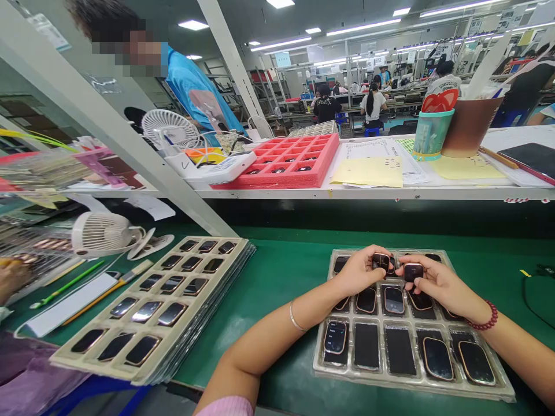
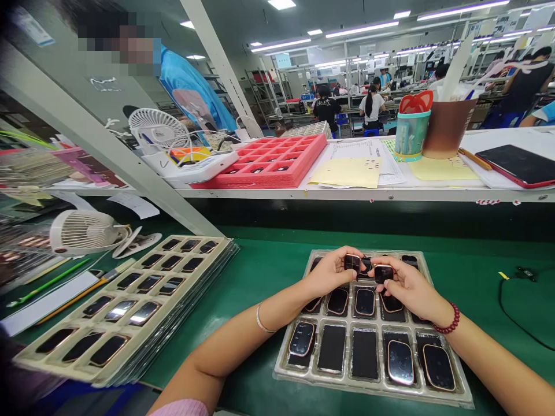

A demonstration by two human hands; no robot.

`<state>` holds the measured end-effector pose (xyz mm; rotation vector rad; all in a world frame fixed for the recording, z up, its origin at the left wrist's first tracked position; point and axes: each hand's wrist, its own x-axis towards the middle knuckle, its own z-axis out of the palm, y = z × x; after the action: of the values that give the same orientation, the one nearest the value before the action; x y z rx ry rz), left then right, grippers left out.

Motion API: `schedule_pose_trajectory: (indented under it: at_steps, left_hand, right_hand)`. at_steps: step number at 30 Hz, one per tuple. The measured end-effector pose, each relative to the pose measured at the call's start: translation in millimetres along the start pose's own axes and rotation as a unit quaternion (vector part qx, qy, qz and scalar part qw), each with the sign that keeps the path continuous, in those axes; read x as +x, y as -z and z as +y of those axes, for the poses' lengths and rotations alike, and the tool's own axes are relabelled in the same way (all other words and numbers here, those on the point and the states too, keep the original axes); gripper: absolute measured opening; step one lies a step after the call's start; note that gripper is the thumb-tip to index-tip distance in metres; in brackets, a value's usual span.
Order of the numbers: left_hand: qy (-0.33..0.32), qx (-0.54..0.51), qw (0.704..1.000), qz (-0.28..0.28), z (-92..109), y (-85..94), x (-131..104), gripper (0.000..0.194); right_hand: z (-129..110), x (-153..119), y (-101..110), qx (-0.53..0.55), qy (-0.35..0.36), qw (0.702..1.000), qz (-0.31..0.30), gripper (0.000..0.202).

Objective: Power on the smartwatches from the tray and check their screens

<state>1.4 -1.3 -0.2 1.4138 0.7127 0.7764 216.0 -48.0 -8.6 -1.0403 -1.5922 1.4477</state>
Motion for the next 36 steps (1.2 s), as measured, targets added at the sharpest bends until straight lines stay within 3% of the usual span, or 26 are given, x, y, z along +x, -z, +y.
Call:
schedule_pose_trajectory:
  at_steps: [3, 8, 17, 25, 30, 36]
  left_hand:
    - [-0.006, 0.008, 1.000, -0.001, -0.8, 0.1, 0.6, 0.038]
    - [0.001, 0.005, 1.000, -0.002, -2.9, 0.4, 1.1, 0.027]
    - [-0.040, 0.007, 0.999, -0.020, -13.4, 3.1, 3.6, 0.049]
    - [-0.025, 0.046, 0.999, -0.004, -7.5, 1.0, 0.3, 0.035]
    - [-0.024, 0.058, 0.998, -0.002, -4.4, 1.3, -2.6, 0.054]
    - [-0.025, 0.036, 0.999, -0.026, -8.8, 2.5, -0.9, 0.061]
  right_hand:
    - [-0.9, -0.3, -0.9, 0.001, -0.002, 1.000, 0.001, 0.040]
    - [-3.4, -0.1, -1.4, -0.010, -0.005, 1.000, 0.004, 0.042]
    - [-2.7, -0.4, -1.1, -0.019, 0.008, 1.000, 0.009, 0.045]
    - [-1.6, -0.9, -0.2, -0.030, 0.006, 1.000, 0.005, 0.036]
    - [1.2, -1.2, 0.0, -0.011, 0.018, 0.999, 0.024, 0.050]
    - [4.4, 1.2, 0.2, 0.006, 0.013, 0.999, 0.033, 0.055]
